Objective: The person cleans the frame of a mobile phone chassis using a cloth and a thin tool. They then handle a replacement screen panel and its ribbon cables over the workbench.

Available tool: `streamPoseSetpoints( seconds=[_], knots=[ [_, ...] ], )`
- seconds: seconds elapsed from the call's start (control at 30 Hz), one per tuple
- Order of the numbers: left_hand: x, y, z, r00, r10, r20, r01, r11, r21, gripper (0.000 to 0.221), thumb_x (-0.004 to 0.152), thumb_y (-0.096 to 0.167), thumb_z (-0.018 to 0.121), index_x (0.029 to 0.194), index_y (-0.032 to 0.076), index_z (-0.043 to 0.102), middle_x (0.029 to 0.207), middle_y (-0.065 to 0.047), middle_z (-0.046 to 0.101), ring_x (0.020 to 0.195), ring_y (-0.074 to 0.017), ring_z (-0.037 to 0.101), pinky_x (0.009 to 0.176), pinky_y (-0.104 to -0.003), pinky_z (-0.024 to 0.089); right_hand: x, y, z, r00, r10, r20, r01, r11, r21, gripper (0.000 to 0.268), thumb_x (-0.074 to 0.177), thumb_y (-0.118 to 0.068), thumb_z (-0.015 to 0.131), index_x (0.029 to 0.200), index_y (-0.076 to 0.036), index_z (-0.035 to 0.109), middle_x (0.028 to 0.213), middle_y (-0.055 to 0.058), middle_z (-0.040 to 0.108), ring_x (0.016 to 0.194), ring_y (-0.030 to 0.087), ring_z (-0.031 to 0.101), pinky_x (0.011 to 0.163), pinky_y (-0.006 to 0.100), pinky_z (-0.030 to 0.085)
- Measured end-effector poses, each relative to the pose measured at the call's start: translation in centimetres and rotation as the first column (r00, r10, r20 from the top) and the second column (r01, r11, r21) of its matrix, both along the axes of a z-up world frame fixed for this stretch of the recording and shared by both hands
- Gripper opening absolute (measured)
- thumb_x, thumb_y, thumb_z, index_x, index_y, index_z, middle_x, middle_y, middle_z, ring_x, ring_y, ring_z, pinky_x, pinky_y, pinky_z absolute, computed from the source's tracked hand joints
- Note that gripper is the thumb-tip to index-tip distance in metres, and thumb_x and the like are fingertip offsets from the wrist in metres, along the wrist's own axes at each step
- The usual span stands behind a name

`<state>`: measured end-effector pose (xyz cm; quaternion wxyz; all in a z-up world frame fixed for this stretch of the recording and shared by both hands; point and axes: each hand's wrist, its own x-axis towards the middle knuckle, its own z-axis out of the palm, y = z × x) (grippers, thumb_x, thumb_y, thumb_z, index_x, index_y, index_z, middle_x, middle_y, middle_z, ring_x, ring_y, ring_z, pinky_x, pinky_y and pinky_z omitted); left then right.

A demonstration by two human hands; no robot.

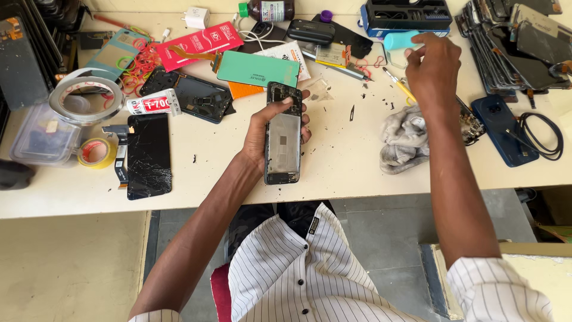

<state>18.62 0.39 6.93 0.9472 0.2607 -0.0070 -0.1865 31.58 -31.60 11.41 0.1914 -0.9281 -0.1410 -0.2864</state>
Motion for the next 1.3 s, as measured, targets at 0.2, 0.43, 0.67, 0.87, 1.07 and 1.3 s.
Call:
streamPoseSetpoints(
  seconds=[0.2,0.43,0.67,0.87,1.07,1.3],
  knots=[
    [3.4,-2.0,0.6,0.989,-0.032,-0.146,0.057,0.984,0.169,0.04,0.086,0.025,0.068,0.117,0.0,0.06,0.114,-0.014,0.065,0.106,-0.0236,0.071,0.087,-0.045,0.068,10.0,-1.5,-0.8,0.935,-0.19,-0.3,0.189,0.981,-0.034,0.037,0.107,-0.039,0.06,0.137,-0.016,0.062,0.128,0.026,0.059,0.108,0.046,0.062,0.087,0.055,0.051],
    [5.5,-4.2,1.4,0.987,-0.116,-0.113,0.13,0.984,0.126,0.041,0.088,0.025,0.071,0.117,0.001,0.055,0.108,-0.013,0.062,0.102,-0.0277,0.07,0.085,-0.051,0.067,15.2,-0.6,-2.7,0.816,-0.369,-0.445,0.384,0.921,-0.059,0.053,0.11,-0.056,0.052,0.129,-0.008,0.062,0.125,0.025,0.058,0.106,0.04,0.069,0.084,0.05,0.061],
    [4.8,-3.6,0.8,0.982,-0.118,-0.146,0.139,0.98,0.143,0.044,0.088,0.03,0.069,0.118,0.0,0.057,0.108,-0.013,0.064,0.102,-0.0279,0.071,0.085,-0.05,0.067,15.1,-1.7,-3.9,0.809,-0.325,-0.49,0.435,0.892,0.126,0.047,0.096,-0.031,0.076,0.125,-0.008,0.047,0.124,0.025,0.052,0.084,0.039,0.074,0.052,0.036,0.061],
    [4.5,-3.2,0.0,0.979,-0.139,-0.151,0.159,0.979,0.129,0.043,0.088,0.032,0.068,0.118,0.002,0.058,0.108,-0.011,0.065,0.101,-0.0267,0.071,0.086,-0.05,0.067,15.1,-4.2,-3.9,0.828,-0.196,-0.525,0.385,0.88,0.278,0.063,0.082,-0.016,0.088,0.124,-0.007,0.042,0.122,0.023,0.052,0.084,0.037,0.074,0.052,0.035,0.061],
    [4.8,-4.5,-0.5,0.982,-0.15,-0.113,0.167,0.973,0.159,0.044,0.09,0.034,0.066,0.119,0.001,0.058,0.108,-0.013,0.063,0.102,-0.0264,0.07,0.085,-0.048,0.067,13.7,-4.0,-2.9,0.76,-0.067,-0.646,0.416,0.814,0.405,0.075,0.08,-0.009,0.084,0.138,-0.012,0.037,0.113,0.024,0.065,0.083,0.032,0.075,0.059,0.04,0.062],
    [4.8,-2.8,-1.0,0.987,-0.151,-0.05,0.156,0.98,0.127,0.045,0.091,0.034,0.066,0.119,-0.001,0.058,0.108,-0.012,0.063,0.102,-0.0262,0.07,0.086,-0.049,0.067,11.8,-5.1,-2.7,0.738,-0.088,-0.669,0.463,0.788,0.407,0.109,0.076,-0.004,0.083,0.154,-0.005,0.006,0.104,0.023,0.069,0.077,0.032,0.075,0.06,0.041,0.062]
  ],
)
